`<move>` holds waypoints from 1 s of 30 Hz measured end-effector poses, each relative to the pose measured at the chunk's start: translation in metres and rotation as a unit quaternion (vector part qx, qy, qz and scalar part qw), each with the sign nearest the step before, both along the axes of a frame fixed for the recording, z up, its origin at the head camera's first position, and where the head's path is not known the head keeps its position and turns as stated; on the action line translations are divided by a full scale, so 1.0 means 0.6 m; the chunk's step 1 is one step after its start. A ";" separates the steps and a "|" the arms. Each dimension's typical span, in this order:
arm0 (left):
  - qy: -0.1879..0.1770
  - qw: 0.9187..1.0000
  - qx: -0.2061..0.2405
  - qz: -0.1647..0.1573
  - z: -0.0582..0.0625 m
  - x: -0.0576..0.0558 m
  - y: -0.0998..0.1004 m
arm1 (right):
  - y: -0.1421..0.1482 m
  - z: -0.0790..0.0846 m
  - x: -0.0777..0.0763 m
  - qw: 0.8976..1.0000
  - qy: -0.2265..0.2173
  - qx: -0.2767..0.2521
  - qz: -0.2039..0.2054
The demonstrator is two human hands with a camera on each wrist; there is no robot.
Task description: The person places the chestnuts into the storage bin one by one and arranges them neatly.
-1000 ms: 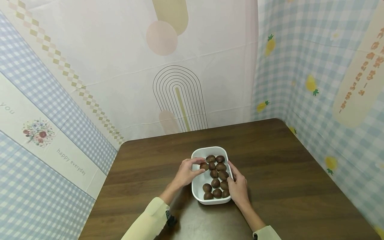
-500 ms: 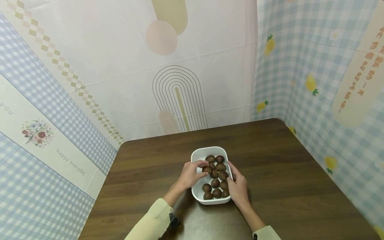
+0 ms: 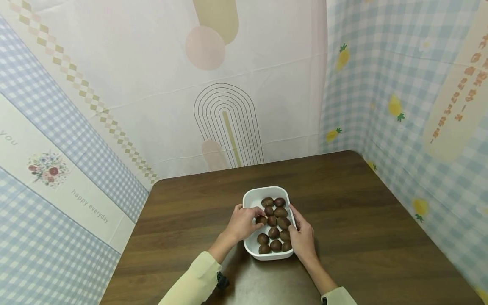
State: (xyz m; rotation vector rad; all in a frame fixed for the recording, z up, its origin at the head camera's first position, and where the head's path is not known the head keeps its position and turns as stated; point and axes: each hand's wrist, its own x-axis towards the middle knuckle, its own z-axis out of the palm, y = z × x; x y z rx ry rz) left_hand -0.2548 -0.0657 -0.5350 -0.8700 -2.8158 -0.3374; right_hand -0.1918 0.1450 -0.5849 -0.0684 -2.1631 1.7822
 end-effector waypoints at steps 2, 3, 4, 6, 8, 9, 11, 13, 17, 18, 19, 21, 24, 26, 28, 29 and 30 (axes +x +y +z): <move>0.003 1.000 -0.015 -0.002 0.001 0.001 0.001 | 0.000 0.000 0.000 1.000 0.002 -0.002 0.000; 0.001 1.000 -0.021 -0.004 0.001 0.001 0.001 | 0.000 0.000 0.001 1.000 0.003 -0.002 0.000; -0.003 1.000 -0.026 -0.006 0.000 0.001 0.002 | 0.000 0.000 0.001 1.000 0.003 -0.002 0.000; -0.017 0.999 -0.032 -0.011 0.001 0.001 0.003 | 0.000 -0.001 0.000 1.000 0.003 -0.002 0.000; -0.032 0.999 -0.034 -0.016 0.000 0.001 0.004 | 0.001 -0.002 -0.001 1.000 0.002 -0.001 0.000; -0.039 0.999 -0.032 -0.019 0.000 0.001 0.004 | 0.001 -0.003 -0.001 1.000 0.001 0.000 0.000; -0.048 0.998 -0.027 -0.028 0.001 0.001 0.002 | 0.001 -0.004 -0.002 1.000 -0.001 0.000 0.000; -0.052 0.998 -0.020 -0.038 0.002 0.001 0.000 | 0.001 -0.004 -0.003 1.000 -0.002 0.000 -0.001; -0.041 0.998 -0.012 -0.054 0.005 0.001 -0.006 | 0.000 -0.003 -0.002 1.000 0.000 0.000 0.000; -0.035 0.998 -0.008 -0.056 0.006 0.001 -0.008 | 0.000 -0.003 -0.002 1.000 0.001 0.001 0.001; -0.027 0.998 -0.002 -0.057 0.007 0.001 -0.011 | 0.000 -0.002 -0.001 1.000 0.002 0.002 0.002; -0.014 0.998 0.015 -0.058 0.010 0.002 -0.017 | 0.001 -0.002 -0.001 1.000 0.003 0.005 0.004; 0.003 0.997 0.051 -0.059 0.015 0.002 -0.033 | 0.004 -0.002 -0.001 1.000 0.005 0.008 0.015; 0.012 0.996 0.070 -0.059 0.019 0.002 -0.046 | 0.007 -0.001 -0.001 1.000 0.004 0.008 0.025; 0.015 0.995 0.081 -0.056 0.023 0.002 -0.062 | 0.010 0.000 -0.001 0.999 0.005 0.007 0.039; 0.013 0.995 0.085 -0.054 0.025 0.001 -0.069 | 0.012 0.001 -0.001 0.999 0.005 0.007 0.046; 0.009 0.995 0.088 -0.051 0.026 0.001 -0.077 | 0.013 0.002 -0.002 0.999 0.004 0.009 0.053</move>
